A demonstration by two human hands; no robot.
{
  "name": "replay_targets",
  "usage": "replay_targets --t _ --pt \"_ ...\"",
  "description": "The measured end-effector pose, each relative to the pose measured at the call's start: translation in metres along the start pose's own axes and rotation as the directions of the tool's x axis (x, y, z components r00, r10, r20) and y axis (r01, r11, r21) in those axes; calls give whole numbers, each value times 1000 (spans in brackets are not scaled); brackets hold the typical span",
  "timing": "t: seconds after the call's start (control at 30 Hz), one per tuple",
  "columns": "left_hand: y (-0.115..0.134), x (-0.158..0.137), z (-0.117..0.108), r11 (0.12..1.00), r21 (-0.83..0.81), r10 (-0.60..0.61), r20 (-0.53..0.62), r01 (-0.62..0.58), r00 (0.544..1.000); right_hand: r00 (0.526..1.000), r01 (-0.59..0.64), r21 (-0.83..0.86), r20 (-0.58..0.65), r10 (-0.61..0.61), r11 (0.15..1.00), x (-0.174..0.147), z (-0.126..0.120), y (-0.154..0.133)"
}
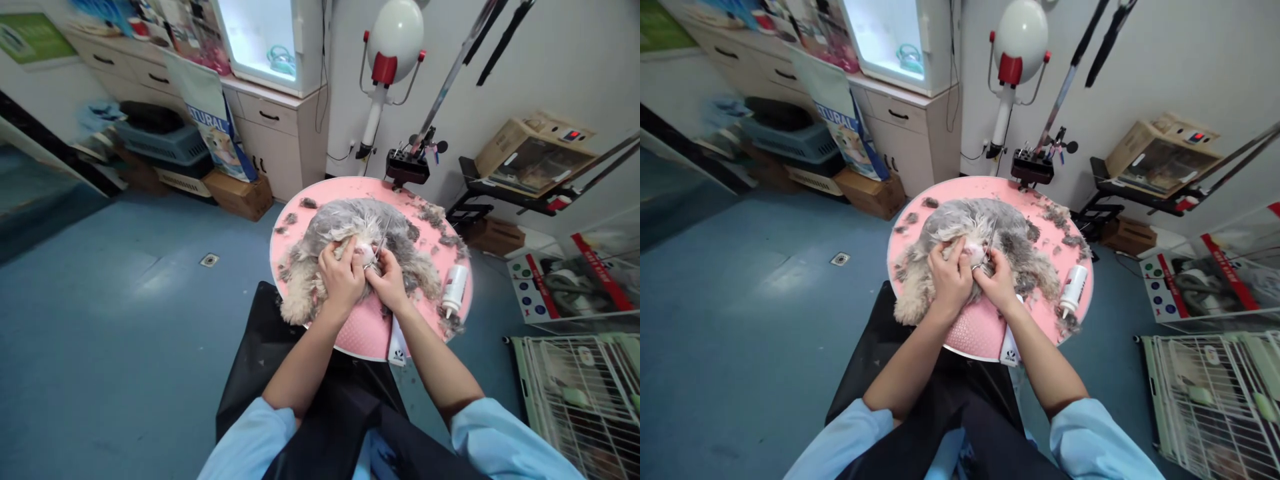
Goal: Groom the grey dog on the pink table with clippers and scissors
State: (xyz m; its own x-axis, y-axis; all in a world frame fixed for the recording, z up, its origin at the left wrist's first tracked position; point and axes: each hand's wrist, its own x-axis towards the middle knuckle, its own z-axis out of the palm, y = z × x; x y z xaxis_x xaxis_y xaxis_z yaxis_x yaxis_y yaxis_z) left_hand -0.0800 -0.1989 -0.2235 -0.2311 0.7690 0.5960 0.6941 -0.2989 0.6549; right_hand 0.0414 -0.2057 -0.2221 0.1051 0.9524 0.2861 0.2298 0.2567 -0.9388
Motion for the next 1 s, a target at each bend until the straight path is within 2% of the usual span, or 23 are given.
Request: replay_targets --t 0.07,0.13,0.23,0.33,0.4,0.43,0.47,0.5,0.57,0.6,0.63,0.67,0.8,1.0 --pt "-9 1 -3 995 20 92 51 -93 994 999 -31 29 -10 32 999 -3 1 1" --pt "-18 5 -8 978 6 207 157 -211 966 998 -65 61 -4 65 996 -4 0 3" --pt "-28 16 -16 932 -59 354 357 -357 864 992 -118 110 47 114 987 -2 -8 3" --pt "-30 29 -23 903 -122 418 476 -412 774 979 -206 103 12 206 973 -7 -32 -3" --pt "-27 35 -26 900 -156 427 494 -406 757 962 -266 122 -32 271 956 -21 -52 -14" --pt "-25 37 -27 900 -174 431 497 -400 753 953 -302 172 15 304 938 -30 -62 -21" --pt "-23 38 -27 900 -190 434 497 -393 751 933 -357 250 129 335 900 -41 -70 -28" --pt "-22 40 -27 900 -205 435 497 -386 751 889 -438 328 299 348 837 -51 -76 -35" --pt "-20 41 -27 902 -221 430 499 -370 752 757 -598 415 575 312 686 -68 -81 -48" --pt "-19 41 -26 905 -222 426 499 -363 755 699 -655 426 656 286 624 -73 -81 -52" --pt "-19 41 -26 906 -223 423 498 -359 757 665 -689 432 696 271 582 -76 -79 -55" --pt "-19 41 -26 906 -224 422 497 -358 758 651 -705 436 711 267 559 -76 -77 -56" --pt "-18 40 -26 901 -240 434 494 -362 753 680 -696 453 663 311 557 -66 -67 -56" --pt "-17 38 -27 904 -223 427 508 -364 749 706 -667 403 611 359 626 -70 -56 -56"
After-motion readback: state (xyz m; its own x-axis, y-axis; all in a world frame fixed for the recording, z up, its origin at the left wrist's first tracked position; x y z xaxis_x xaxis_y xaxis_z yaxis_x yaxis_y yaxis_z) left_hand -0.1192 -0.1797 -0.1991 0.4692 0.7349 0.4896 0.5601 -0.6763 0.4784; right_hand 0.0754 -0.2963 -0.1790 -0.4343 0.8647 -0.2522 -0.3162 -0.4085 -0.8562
